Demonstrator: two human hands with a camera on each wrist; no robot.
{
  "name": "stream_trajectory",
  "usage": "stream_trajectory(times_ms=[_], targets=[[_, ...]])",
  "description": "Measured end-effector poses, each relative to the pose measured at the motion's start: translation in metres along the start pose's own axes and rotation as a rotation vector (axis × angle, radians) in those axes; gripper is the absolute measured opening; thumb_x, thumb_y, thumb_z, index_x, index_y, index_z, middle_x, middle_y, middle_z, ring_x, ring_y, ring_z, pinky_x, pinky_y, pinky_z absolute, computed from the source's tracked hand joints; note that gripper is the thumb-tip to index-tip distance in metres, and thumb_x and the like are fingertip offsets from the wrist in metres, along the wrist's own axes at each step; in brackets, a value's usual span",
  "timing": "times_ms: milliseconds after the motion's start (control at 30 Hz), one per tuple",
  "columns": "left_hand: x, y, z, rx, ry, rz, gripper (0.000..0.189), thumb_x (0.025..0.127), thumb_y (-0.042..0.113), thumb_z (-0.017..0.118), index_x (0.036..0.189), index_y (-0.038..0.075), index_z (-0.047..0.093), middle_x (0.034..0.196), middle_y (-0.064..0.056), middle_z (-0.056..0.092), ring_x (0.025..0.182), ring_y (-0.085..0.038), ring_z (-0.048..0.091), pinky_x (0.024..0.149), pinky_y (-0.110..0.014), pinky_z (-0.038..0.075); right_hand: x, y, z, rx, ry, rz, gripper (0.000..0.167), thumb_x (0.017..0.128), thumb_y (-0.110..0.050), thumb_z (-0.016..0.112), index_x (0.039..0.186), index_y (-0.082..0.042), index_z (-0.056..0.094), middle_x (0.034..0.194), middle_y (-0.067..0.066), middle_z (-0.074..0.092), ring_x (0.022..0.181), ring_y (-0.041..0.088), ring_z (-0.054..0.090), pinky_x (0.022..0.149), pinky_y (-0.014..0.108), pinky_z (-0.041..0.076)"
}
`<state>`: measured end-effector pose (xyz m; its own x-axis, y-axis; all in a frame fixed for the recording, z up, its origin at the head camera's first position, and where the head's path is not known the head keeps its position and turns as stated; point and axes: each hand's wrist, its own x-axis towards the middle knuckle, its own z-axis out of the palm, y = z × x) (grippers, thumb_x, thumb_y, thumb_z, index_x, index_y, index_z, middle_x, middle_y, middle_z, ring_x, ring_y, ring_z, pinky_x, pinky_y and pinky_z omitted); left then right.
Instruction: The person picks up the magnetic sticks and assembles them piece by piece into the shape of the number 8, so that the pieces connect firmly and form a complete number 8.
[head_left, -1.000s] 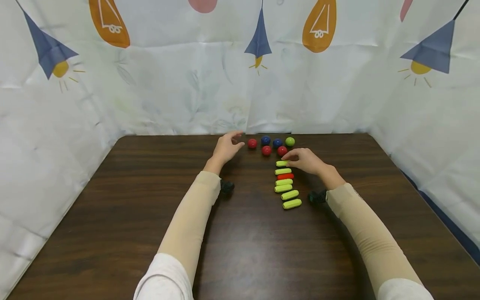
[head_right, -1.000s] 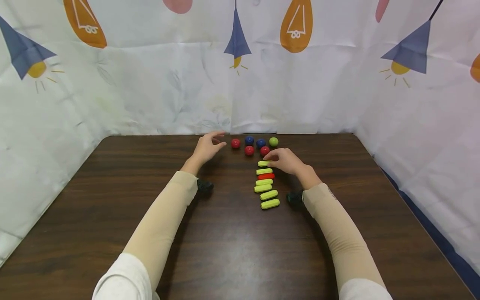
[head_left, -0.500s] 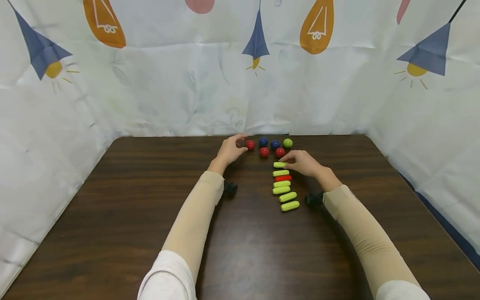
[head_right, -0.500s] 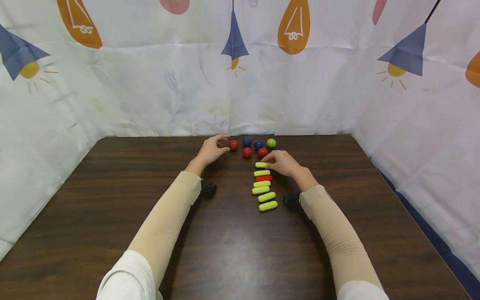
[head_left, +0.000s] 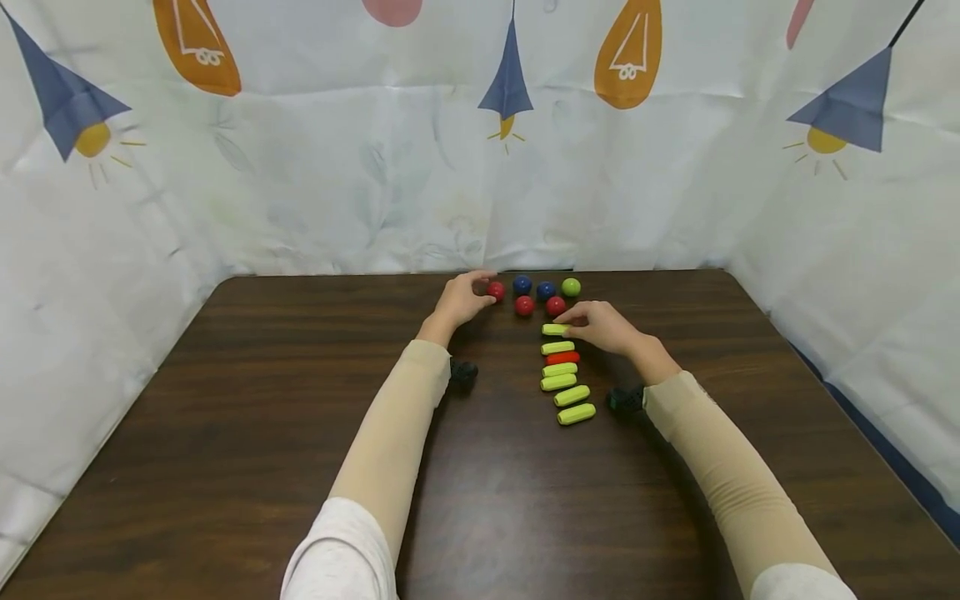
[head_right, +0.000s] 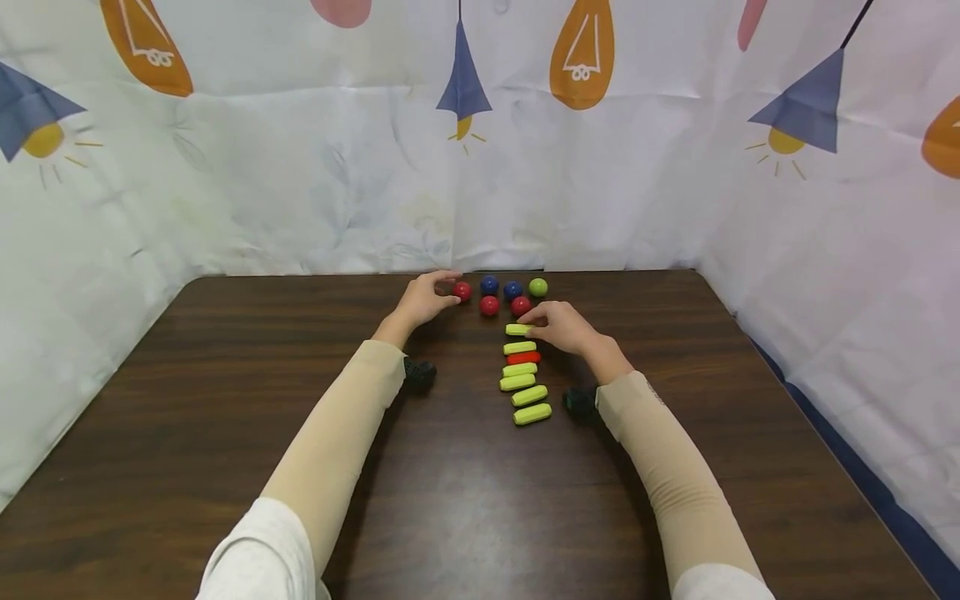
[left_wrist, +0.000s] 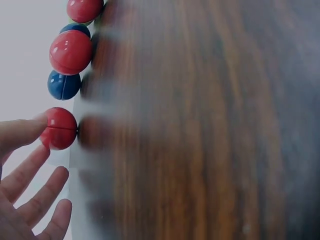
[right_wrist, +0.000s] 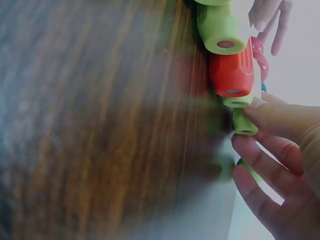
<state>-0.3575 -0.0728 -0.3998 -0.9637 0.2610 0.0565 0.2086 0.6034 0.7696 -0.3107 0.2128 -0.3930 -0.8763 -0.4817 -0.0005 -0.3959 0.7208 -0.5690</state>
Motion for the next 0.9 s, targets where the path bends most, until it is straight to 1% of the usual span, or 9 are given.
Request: stream_trajectory(times_ms=[133, 233, 433, 600, 733, 900], targets=[[0.001, -0.001, 0.002, 0.015, -0.005, -0.006, 0.047, 0.102, 0.014, 0.067, 0.148, 0.014, 0.056, 0.145, -0.013, 0.057, 0.137, -0.034, 0.048, 0.109, -0.049, 0.04, 0.0, 0.0, 0.001, -0.002, 0.005, -0.01, 0.029, 0.098, -0.007, 0.07, 0.126, 0.0, 0.072, 0.122, 0.017, 0.068, 0.108, 0.032, 0.062, 0.092, 0.049, 0.051], [0.003, 0.001, 0.004, 0.026, -0.002, -0.012, 0.047, 0.102, 0.015, 0.067, 0.147, 0.014, 0.057, 0.145, -0.013, 0.057, 0.138, -0.034, 0.046, 0.111, -0.049, 0.038, 0.001, 0.0, 0.002, -0.004, 0.011, -0.02, 0.028, 0.098, -0.007, 0.07, 0.125, 0.0, 0.072, 0.121, 0.016, 0.068, 0.106, 0.031, 0.062, 0.091, 0.048, 0.051], [0.009, 0.006, 0.006, 0.06, 0.0, -0.031, 0.045, 0.102, 0.015, 0.066, 0.147, 0.014, 0.058, 0.143, -0.012, 0.058, 0.136, -0.033, 0.048, 0.11, -0.048, 0.039, 0.001, 0.0, 0.001, 0.003, 0.023, -0.027, 0.028, 0.098, -0.006, 0.07, 0.125, 0.001, 0.072, 0.12, 0.016, 0.068, 0.104, 0.03, 0.062, 0.089, 0.047, 0.051], [0.011, 0.008, 0.008, 0.076, 0.004, -0.054, 0.04, 0.103, 0.012, 0.065, 0.143, 0.013, 0.061, 0.142, -0.012, 0.059, 0.135, -0.033, 0.049, 0.109, -0.048, 0.04, 0.002, 0.001, 0.0, 0.017, 0.018, -0.018, 0.028, 0.098, -0.007, 0.07, 0.125, 0.0, 0.072, 0.121, 0.016, 0.068, 0.107, 0.031, 0.062, 0.092, 0.048, 0.051], [0.012, 0.008, 0.009, 0.081, 0.022, -0.063, 0.037, 0.102, 0.011, 0.066, 0.139, 0.011, 0.064, 0.139, -0.013, 0.062, 0.133, -0.033, 0.051, 0.107, -0.048, 0.041, 0.001, 0.003, -0.001, 0.02, 0.016, -0.019, 0.028, 0.098, -0.007, 0.07, 0.125, 0.0, 0.072, 0.122, 0.016, 0.068, 0.108, 0.031, 0.062, 0.093, 0.048, 0.051], [0.011, 0.006, 0.009, 0.07, 0.043, -0.068, 0.034, 0.101, 0.013, 0.068, 0.135, 0.01, 0.065, 0.134, -0.013, 0.064, 0.127, -0.033, 0.055, 0.104, -0.047, 0.044, 0.001, 0.001, -0.002, 0.024, 0.011, -0.016, 0.028, 0.098, -0.007, 0.07, 0.126, 0.0, 0.072, 0.123, 0.017, 0.068, 0.108, 0.031, 0.062, 0.094, 0.048, 0.051]])
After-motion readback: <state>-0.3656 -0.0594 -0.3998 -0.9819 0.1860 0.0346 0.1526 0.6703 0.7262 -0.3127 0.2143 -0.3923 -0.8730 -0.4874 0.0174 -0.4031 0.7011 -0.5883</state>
